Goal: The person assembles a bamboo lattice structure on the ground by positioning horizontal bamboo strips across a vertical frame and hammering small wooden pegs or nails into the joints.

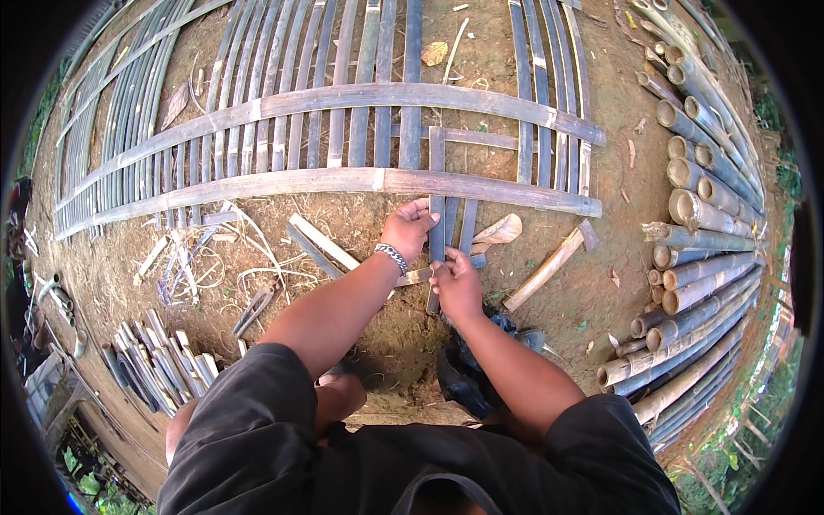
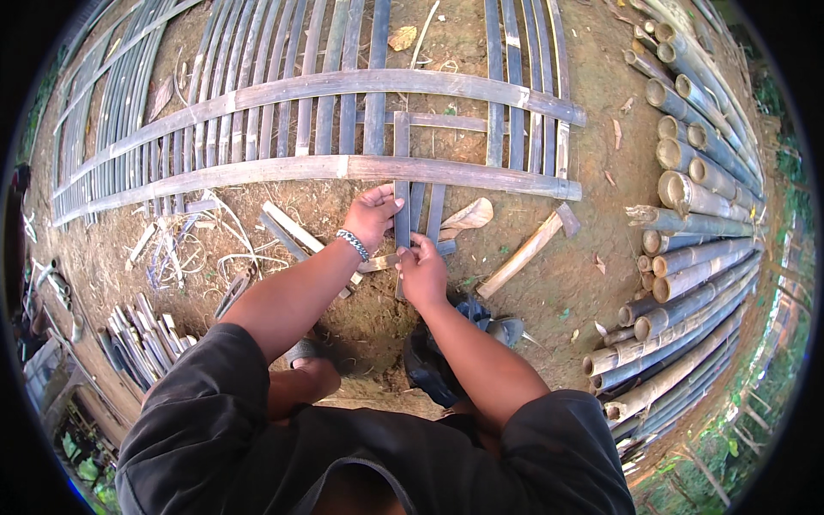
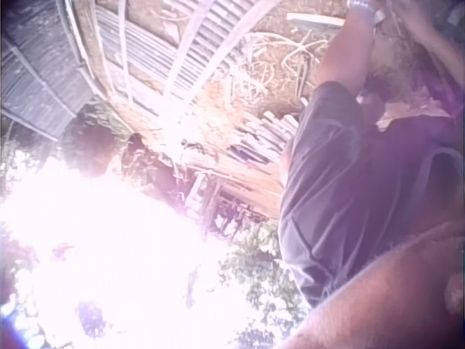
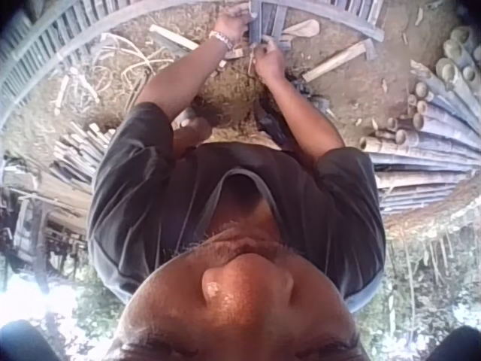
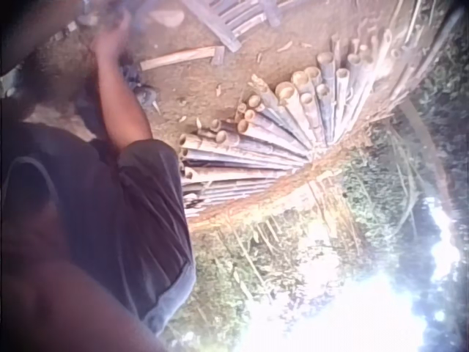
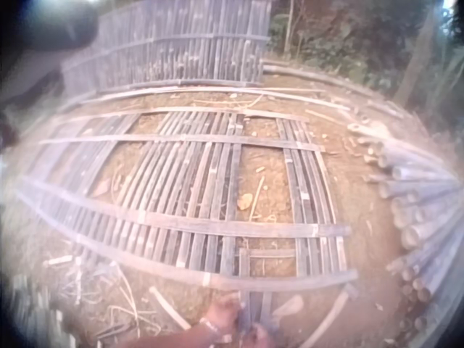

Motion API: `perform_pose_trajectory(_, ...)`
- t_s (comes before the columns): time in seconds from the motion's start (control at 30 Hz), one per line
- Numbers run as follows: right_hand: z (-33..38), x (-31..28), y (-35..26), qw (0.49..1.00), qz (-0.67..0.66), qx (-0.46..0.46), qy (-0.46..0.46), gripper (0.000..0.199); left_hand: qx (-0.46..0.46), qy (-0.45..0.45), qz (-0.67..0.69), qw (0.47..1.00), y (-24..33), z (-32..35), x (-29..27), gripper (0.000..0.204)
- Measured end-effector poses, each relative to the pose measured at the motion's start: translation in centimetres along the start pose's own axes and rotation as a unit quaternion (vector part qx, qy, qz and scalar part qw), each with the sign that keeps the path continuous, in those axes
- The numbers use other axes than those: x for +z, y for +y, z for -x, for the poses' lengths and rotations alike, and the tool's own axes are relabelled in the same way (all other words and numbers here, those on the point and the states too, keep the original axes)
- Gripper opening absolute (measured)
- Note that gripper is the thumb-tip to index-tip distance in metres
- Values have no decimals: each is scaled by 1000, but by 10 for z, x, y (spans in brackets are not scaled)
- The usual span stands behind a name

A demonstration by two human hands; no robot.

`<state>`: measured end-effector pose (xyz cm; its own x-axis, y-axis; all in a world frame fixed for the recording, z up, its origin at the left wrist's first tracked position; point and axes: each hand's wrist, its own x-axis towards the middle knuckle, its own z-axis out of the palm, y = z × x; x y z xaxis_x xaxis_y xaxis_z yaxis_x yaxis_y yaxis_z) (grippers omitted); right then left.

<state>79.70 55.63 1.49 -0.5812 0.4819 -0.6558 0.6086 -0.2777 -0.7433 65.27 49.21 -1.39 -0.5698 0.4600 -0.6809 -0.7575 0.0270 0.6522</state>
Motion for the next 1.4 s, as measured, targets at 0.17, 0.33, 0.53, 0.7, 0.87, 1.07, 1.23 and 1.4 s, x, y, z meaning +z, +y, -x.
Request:
perform_pose_trajectory(0.17,-12,7,-20,997,-50,47,20,34,-2,13,-20,1000,10,0,2,27)
perform_pose_trajectory(0.33,-30,22,-39,997,-66,29,26,36,14,23,-16,1000,10,10,1,24)
perform_pose_trajectory(0.53,-60,33,-53,990,-128,0,59,36,17,31,39,999,16,21,10,20)
perform_pose_trajectory(0.7,-61,44,-65,989,-131,10,64,35,38,25,22,999,15,17,-2,26)
perform_pose_trajectory(0.87,-70,44,-56,989,-121,1,81,37,72,48,7,996,14,19,1,31)
perform_pose_trajectory(1.07,-72,41,-64,993,-87,11,75,40,138,143,-151,968,19,34,1,27)
perform_pose_trajectory(1.23,-61,39,-73,998,-46,14,50,43,295,208,-302,882,48,15,-21,21)
perform_pose_trajectory(1.4,-61,35,-71,998,-37,13,57,42,454,228,-430,747,119,-24,-29,25)
